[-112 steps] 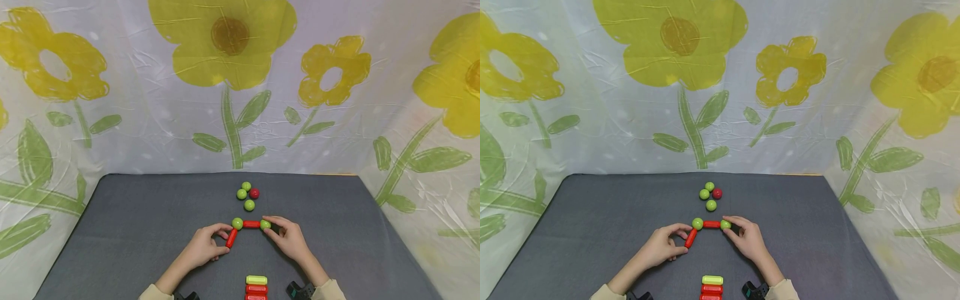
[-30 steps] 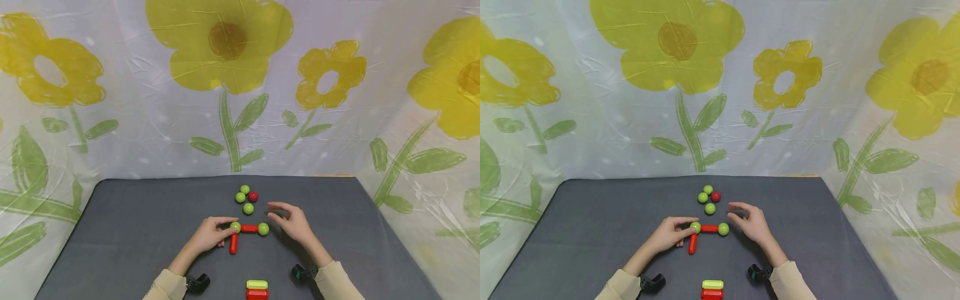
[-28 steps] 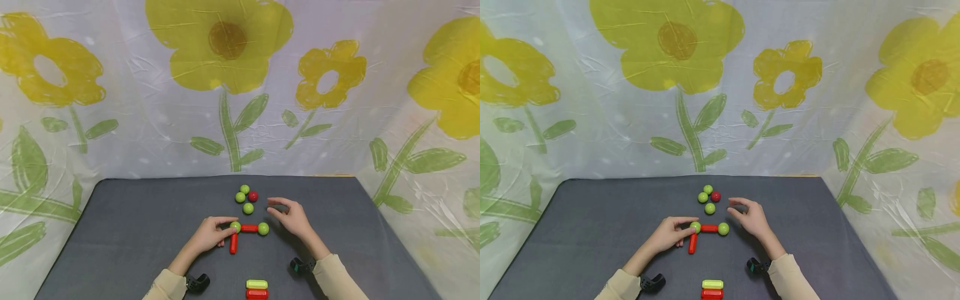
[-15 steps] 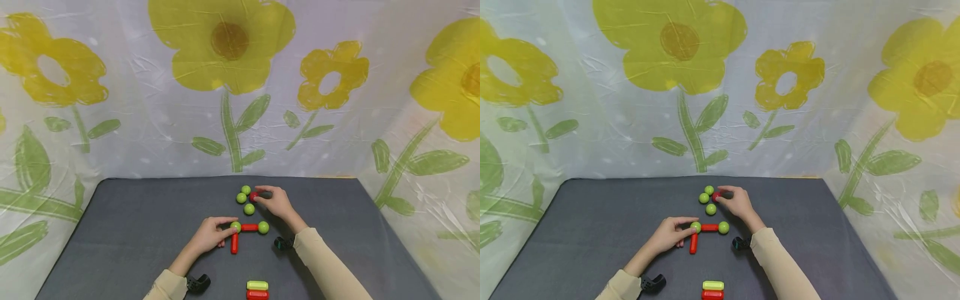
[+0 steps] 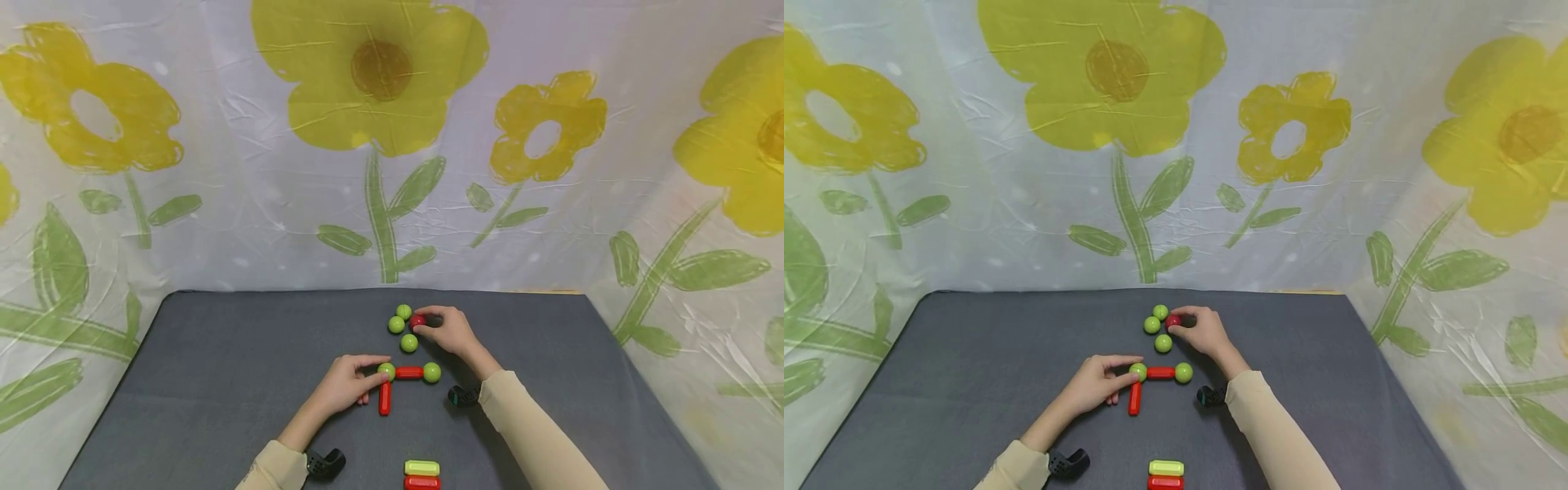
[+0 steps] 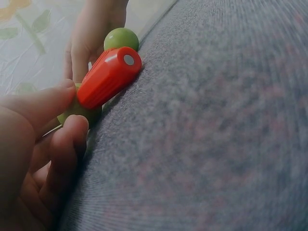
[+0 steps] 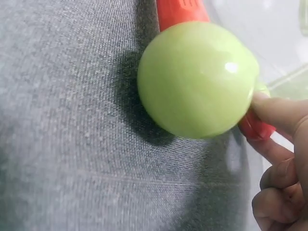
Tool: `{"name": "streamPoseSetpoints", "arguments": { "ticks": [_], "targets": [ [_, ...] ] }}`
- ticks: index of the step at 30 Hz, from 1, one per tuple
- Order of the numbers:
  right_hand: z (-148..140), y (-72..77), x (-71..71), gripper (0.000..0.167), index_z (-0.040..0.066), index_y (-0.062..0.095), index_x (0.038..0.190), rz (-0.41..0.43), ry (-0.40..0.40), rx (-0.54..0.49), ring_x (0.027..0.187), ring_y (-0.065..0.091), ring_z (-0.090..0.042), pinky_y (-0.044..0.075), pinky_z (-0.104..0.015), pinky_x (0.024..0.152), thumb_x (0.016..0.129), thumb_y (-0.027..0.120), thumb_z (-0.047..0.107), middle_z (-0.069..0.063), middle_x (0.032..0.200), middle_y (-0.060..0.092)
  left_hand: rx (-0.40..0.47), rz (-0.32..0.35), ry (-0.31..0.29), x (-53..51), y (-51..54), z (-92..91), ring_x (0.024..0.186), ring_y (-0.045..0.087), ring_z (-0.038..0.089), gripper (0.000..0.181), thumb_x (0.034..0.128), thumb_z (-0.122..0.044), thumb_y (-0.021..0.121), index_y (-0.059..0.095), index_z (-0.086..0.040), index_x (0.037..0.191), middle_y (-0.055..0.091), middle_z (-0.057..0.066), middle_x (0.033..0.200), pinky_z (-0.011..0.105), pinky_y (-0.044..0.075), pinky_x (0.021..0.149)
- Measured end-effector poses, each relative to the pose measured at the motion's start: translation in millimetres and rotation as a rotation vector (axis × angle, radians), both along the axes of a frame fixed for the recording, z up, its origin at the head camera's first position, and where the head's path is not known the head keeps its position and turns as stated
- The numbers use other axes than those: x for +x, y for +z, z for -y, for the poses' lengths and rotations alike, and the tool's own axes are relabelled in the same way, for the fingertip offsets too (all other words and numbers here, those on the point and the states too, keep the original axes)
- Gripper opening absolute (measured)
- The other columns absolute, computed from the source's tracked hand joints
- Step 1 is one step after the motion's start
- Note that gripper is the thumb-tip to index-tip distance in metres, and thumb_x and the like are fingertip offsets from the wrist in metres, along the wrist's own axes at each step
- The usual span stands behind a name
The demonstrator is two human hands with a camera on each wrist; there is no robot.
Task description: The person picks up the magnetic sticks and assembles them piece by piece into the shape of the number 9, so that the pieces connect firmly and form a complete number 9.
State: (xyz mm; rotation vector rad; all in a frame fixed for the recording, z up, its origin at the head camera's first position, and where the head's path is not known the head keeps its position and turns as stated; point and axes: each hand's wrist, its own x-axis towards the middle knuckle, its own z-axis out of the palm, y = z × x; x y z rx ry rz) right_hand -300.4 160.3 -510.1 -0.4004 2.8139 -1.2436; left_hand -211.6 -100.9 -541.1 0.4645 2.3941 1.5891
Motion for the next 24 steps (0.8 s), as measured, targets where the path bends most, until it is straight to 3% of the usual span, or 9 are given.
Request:
{"name": "streamPoseSetpoints", "arguments": {
  "ticks": [3, 5, 7, 9, 10, 14, 17, 20, 24],
  "targets": [
    [-4.0, 2.4, 6.2, 0.035, 0.016, 0.078, 0.128, -0.02, 0.008, -0.012, 0.117, 0.071, -0.029, 0.058, -0.05, 0.096, 0.095, 0.083, 0.024, -0.005, 0.122, 0.077, 0.005, 0.002, 0.003, 0.9, -1.3, -0.3, 0.045, 0.057, 0.011, 0.04, 0.0996, -0.033, 0.077, 0.075, -0.015, 0.135, 0.064, -0.001, 0.055, 0.026, 0.048, 0.043],
    [-8.3, 6.0, 13.2, 0.036, 0.016, 0.078, 0.13, -0.02, 0.013, -0.035, 0.091, 0.074, -0.023, 0.06, -0.039, 0.079, 0.095, 0.083, 0.024, -0.004, 0.121, 0.078, 0.009, 0.005, 0.005, 1.3, -2.4, -0.5, 0.045, 0.057, 0.011, 0.04, 0.0995, -0.033, 0.077, 0.075, -0.015, 0.135, 0.064, -0.002, 0.055, 0.026, 0.048, 0.044],
    [-13.8, 9.5, 22.3, 0.038, 0.016, 0.077, 0.131, -0.015, 0.017, -0.061, 0.064, 0.063, -0.016, 0.052, -0.03, 0.062, 0.094, 0.084, 0.024, -0.003, 0.119, 0.078, 0.009, 0.007, 0.005, 1.4, -3.5, -1.1, 0.045, 0.057, 0.011, 0.04, 0.0993, -0.033, 0.078, 0.075, -0.015, 0.134, 0.064, -0.002, 0.055, 0.027, 0.048, 0.044],
    [-20.3, 12.9, 33.6, 0.04, 0.015, 0.076, 0.133, 0.0, 0.029, -0.098, 0.049, 0.043, -0.011, 0.04, -0.025, 0.052, 0.094, 0.084, 0.024, -0.003, 0.119, 0.078, 0.01, 0.009, 0.005, 1.3, -3.9, -1.8, 0.045, 0.057, 0.011, 0.039, 0.0992, -0.033, 0.078, 0.075, -0.015, 0.134, 0.064, -0.002, 0.055, 0.027, 0.049, 0.044],
    [-23.7, 14.0, 39.9, 0.041, 0.014, 0.075, 0.133, 0.01, 0.036, -0.122, 0.045, 0.033, -0.011, 0.035, -0.025, 0.049, 0.095, 0.084, 0.024, -0.004, 0.119, 0.077, 0.01, 0.01, 0.004, 1.2, -3.8, -2.1, 0.045, 0.057, 0.01, 0.04, 0.099, -0.032, 0.078, 0.075, -0.014, 0.134, 0.064, -0.002, 0.055, 0.027, 0.049, 0.044],
    [-36.3, 11.6, 65.8, 0.042, 0.01, 0.073, 0.134, 0.025, 0.093, -0.21, 0.045, 0.027, -0.006, 0.031, -0.023, 0.046, 0.095, 0.084, 0.023, -0.007, 0.114, 0.075, 0.013, 0.004, 0.001, 1.0, -1.4, -2.0, 0.045, 0.057, 0.01, 0.04, 0.0986, -0.031, 0.079, 0.075, -0.014, 0.135, 0.064, -0.002, 0.055, 0.027, 0.05, 0.045],
    [-41.6, 2.8, 82.7, 0.039, 0.01, 0.074, 0.13, 0.046, 0.167, -0.264, 0.045, 0.026, -0.002, 0.029, -0.022, 0.045, 0.094, 0.084, 0.02, -0.004, 0.086, 0.067, 0.014, 0.002, 0.003, 1.2, 0.9, -0.7, 0.045, 0.057, 0.01, 0.041, 0.0985, -0.031, 0.079, 0.075, -0.014, 0.135, 0.064, -0.001, 0.055, 0.027, 0.05, 0.045],
    [-43.2, -7.8, 96.7, 0.036, 0.01, 0.075, 0.128, 0.089, 0.242, -0.315, 0.046, 0.025, 0.001, 0.028, -0.019, 0.045, 0.093, 0.084, 0.016, 0.003, 0.064, 0.047, 0.007, 0.003, 0.007, 1.4, 1.4, -0.3, 0.045, 0.057, 0.011, 0.04, 0.0988, -0.031, 0.079, 0.075, -0.014, 0.135, 0.064, -0.001, 0.055, 0.027, 0.05, 0.046],
    [-40.5, -17.2, 109.5, 0.037, 0.013, 0.076, 0.126, 0.103, 0.295, -0.317, 0.045, 0.026, 0.002, 0.029, -0.019, 0.043, 0.092, 0.086, 0.02, 0.007, 0.057, 0.037, -0.003, 0.008, 0.015, 1.3, -0.8, -0.4, 0.046, 0.058, 0.011, 0.039, 0.0988, -0.032, 0.078, 0.075, -0.016, 0.135, 0.063, -0.002, 0.055, 0.027, 0.051, 0.047]
  ]
}}
